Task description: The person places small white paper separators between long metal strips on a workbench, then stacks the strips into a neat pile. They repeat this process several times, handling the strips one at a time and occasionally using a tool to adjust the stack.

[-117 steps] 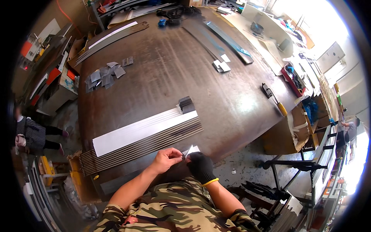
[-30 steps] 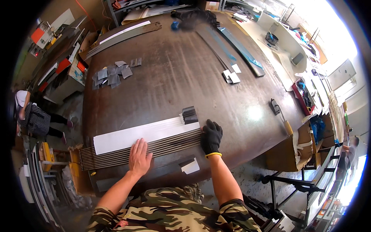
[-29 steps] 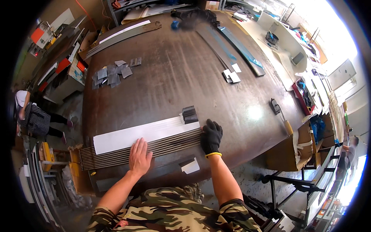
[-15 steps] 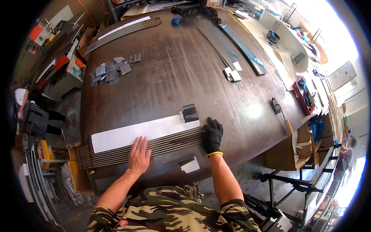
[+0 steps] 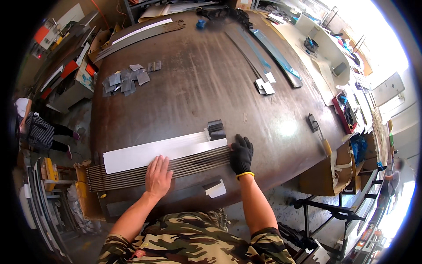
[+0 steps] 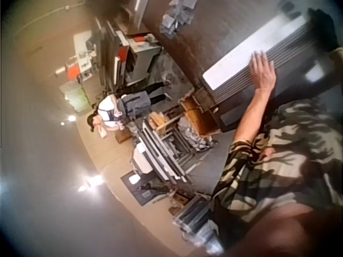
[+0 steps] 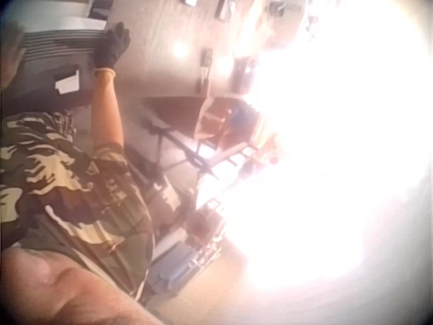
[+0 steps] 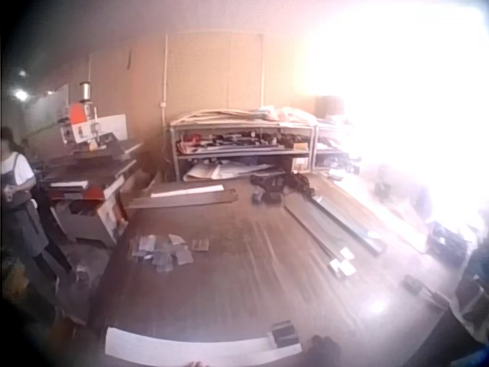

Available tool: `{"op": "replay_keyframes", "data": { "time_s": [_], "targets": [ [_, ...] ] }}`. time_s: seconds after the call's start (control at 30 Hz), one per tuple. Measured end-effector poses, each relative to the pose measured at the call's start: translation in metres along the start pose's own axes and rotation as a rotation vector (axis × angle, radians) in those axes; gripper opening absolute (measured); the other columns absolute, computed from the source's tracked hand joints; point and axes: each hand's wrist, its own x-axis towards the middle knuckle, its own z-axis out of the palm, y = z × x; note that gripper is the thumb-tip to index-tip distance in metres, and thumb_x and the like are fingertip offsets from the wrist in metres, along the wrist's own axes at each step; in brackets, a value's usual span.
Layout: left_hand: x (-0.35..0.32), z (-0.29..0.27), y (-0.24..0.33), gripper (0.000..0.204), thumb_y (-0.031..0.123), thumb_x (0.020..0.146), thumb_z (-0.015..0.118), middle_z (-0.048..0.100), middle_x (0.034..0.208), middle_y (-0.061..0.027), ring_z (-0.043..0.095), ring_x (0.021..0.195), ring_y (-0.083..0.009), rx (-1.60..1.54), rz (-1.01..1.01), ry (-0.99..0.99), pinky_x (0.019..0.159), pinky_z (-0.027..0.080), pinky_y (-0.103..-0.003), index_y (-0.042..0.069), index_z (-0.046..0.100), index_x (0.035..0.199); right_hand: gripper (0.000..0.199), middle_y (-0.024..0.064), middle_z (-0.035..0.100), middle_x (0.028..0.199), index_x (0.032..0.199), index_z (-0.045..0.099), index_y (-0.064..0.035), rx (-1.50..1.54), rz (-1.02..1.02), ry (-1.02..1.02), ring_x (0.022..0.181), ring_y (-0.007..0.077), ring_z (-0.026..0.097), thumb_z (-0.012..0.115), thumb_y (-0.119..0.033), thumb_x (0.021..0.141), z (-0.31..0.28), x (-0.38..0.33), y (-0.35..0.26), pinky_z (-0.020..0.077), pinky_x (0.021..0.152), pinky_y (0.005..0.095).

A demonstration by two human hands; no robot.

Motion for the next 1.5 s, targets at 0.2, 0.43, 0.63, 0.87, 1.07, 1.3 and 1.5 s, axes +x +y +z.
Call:
{"op": "replay_keyframes", "data": {
  "time_s": [0.2, 0.43, 0.63, 0.87, 1.07, 1.3, 1.5],
  "targets": [
    [0.04, -0.016, 0.016, 0.051, 0.032, 0.087, 0.066, 0.055, 0.114, -0.016, 0.051, 0.106, -0.0332, 0.03, 0.058, -0.067, 0.1, 0.04, -0.046, 0.002, 0.059, 0.128, 0.013, 0.014, 0.064, 0.13, 0.094, 0.074, -0.011, 0.017, 0.002, 0.109, 0.124, 0.0387, 0.053, 0.067, -0.014, 0.083, 0.006, 0.001, 0.006, 0.0395, 0.106, 0.0446],
    [0.062, 0.016, 0.054, 0.053, 0.03, 0.089, 0.064, 0.05, 0.143, -0.0192, 0.042, 0.136, -0.033, -0.152, 0.418, -0.083, 0.112, 0.035, -0.043, -0.005, 0.057, 0.129, 0.022, 0.0147, 0.067, 0.118, 0.101, 0.073, -0.0138, -0.078, -0.196, 0.121, 0.113, 0.0373, 0.057, 0.064, -0.009, 0.081, -0.005, -0.009, -0.009, 0.0433, 0.099, 0.0458],
    [0.063, 0.029, 0.057, 0.053, 0.033, 0.091, 0.062, 0.051, 0.143, -0.0188, 0.042, 0.137, -0.0318, -0.123, 0.372, -0.129, 0.114, 0.033, -0.042, -0.004, 0.057, 0.129, 0.035, 0.0158, 0.063, 0.126, 0.113, 0.071, -0.0183, -0.089, -0.302, 0.108, 0.116, 0.0405, 0.054, 0.063, -0.008, 0.08, -0.008, -0.018, -0.013, 0.0392, 0.102, 0.0502],
    [0.058, 0.031, 0.053, 0.054, 0.034, 0.092, 0.061, 0.052, 0.142, -0.019, 0.045, 0.135, -0.0323, -0.129, 0.345, -0.138, 0.114, 0.033, -0.044, -0.004, 0.057, 0.13, 0.033, 0.0149, 0.062, 0.125, 0.111, 0.07, -0.0181, -0.184, -0.333, 0.06, 0.117, 0.0383, 0.053, 0.063, -0.009, 0.08, -0.02, -0.015, -0.025, 0.0384, 0.102, 0.0503],
    [0.044, 0.018, 0.034, 0.051, 0.033, 0.089, 0.065, 0.057, 0.135, -0.0194, 0.051, 0.129, -0.0334, -0.126, 0.26, -0.105, 0.11, 0.037, -0.046, -0.004, 0.059, 0.125, 0.033, 0.0147, 0.062, 0.124, 0.112, 0.069, -0.0164, -0.2, -0.344, -0.003, 0.117, 0.0354, 0.054, 0.066, -0.012, 0.079, -0.03, -0.008, -0.031, 0.0398, 0.101, 0.0477],
    [-0.038, -0.051, -0.01, 0.044, 0.024, 0.073, 0.08, 0.065, 0.111, -0.0121, 0.06, 0.106, -0.0311, -0.176, 0.097, -0.115, 0.095, 0.046, -0.044, 0.002, 0.066, 0.109, 0.041, 0.0154, 0.067, 0.114, 0.115, 0.068, -0.0067, -0.03, -0.165, -0.045, 0.104, 0.0366, 0.061, 0.075, -0.013, 0.075, -0.062, -0.036, -0.022, 0.0486, 0.089, 0.0446],
    [-0.067, -0.041, -0.011, 0.04, 0.019, 0.063, 0.087, 0.061, 0.09, -0.0062, 0.06, 0.09, -0.0274, -0.332, 0.016, -0.237, 0.081, 0.047, -0.041, 0.007, 0.065, 0.094, 0.043, 0.0156, 0.066, 0.105, 0.112, 0.069, -0.0132, -0.107, -0.221, -0.494, 0.094, 0.0386, 0.062, 0.08, -0.023, 0.072, -0.072, -0.07, -0.067, 0.0508, 0.08, 0.0467]
  ]
}}
